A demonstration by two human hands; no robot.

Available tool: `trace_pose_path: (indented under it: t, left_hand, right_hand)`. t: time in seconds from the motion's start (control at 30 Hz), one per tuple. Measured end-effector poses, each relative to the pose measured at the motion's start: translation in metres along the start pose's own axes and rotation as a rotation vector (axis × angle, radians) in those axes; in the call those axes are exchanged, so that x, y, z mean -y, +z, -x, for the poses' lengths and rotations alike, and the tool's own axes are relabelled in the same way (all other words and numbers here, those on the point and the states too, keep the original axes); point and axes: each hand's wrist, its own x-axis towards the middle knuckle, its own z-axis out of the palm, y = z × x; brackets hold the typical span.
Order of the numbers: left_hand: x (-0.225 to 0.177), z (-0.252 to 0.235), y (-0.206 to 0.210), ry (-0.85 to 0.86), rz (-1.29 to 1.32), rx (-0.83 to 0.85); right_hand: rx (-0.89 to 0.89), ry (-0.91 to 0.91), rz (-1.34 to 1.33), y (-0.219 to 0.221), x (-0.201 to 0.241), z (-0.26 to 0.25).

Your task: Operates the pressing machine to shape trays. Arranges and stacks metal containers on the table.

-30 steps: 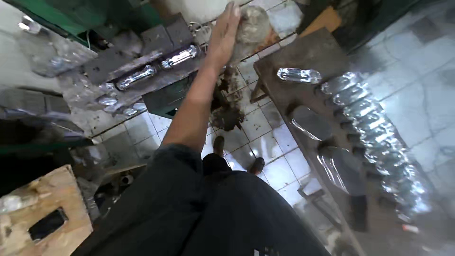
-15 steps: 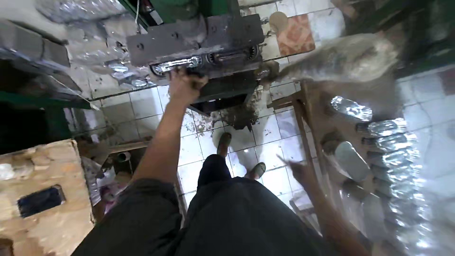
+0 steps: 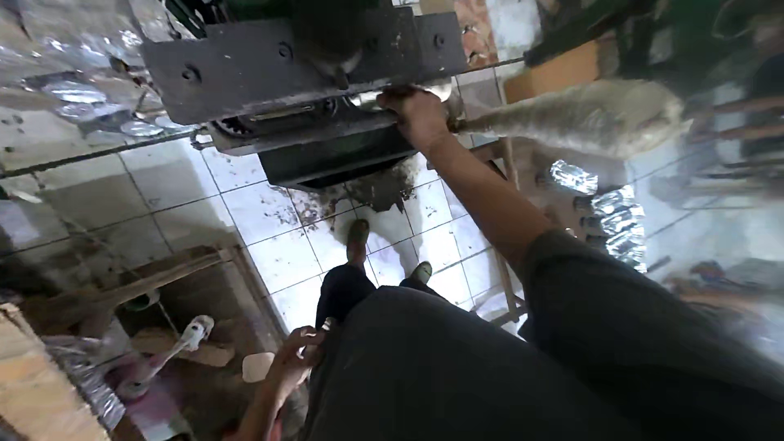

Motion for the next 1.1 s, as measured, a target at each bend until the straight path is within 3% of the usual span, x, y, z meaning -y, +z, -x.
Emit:
trace_pose_path:
  t: [0.07,0.23,0.3,0.37,0.43,0.5,0.7,0.8,0.97,1.1]
  left_hand:
    - [0.018,0.011,0.005,0.032,0.109,0.005]
    - [0.004,0.014,0.006,-0.077,0.164,-0.177]
    - [0.009,0.010,0.016,-0.040,0.074,-0.239]
    - [-0.006,0.014,0.018,-0.065,0.067,-0.208]
    - [-0.042,0.019,0.007,-0.191,0.089,-0.101]
    - [-0.054,0.022,-0.006,-0.290,0.103,-0.040]
    - [0.004,0.017,0.006,-0.220,0.199,-0.158]
    - [0.014,0.009,0.013,-0.213,0.173,-0.224]
    - [0.024,0.008,0.012,-0.213,0.208,-0.155]
    - [0.027,0.010,0.007,-0.235,0.222,-0.118]
  right_hand:
    - [0.032,-0.054,-0.026,-0.002,0.000,-0.002]
    - [0.015,-0.098,-0.138,0.007,-0.003,0.016]
    - [-0.121,-0.081,-0.073,0.038,0.044,0.011]
    - [-0.141,-0.101,-0.049,0.062,0.125,-0.008]
    - [-0.002,-0.083,-0.120,0.060,0.197,-0.029]
    - [0.079,-0.067,-0.176,0.048,0.220,-0.039]
    - [0.221,-0.095,-0.174,0.040,0.202,-0.037]
    - [0.182,-0.124,-0.174,0.037,0.199,-0.024]
    - [-0.215,0.048,-0.141,0.040,0.099,0.036]
    - [-0.059,0.101,0.053,0.016,0.050,0.043]
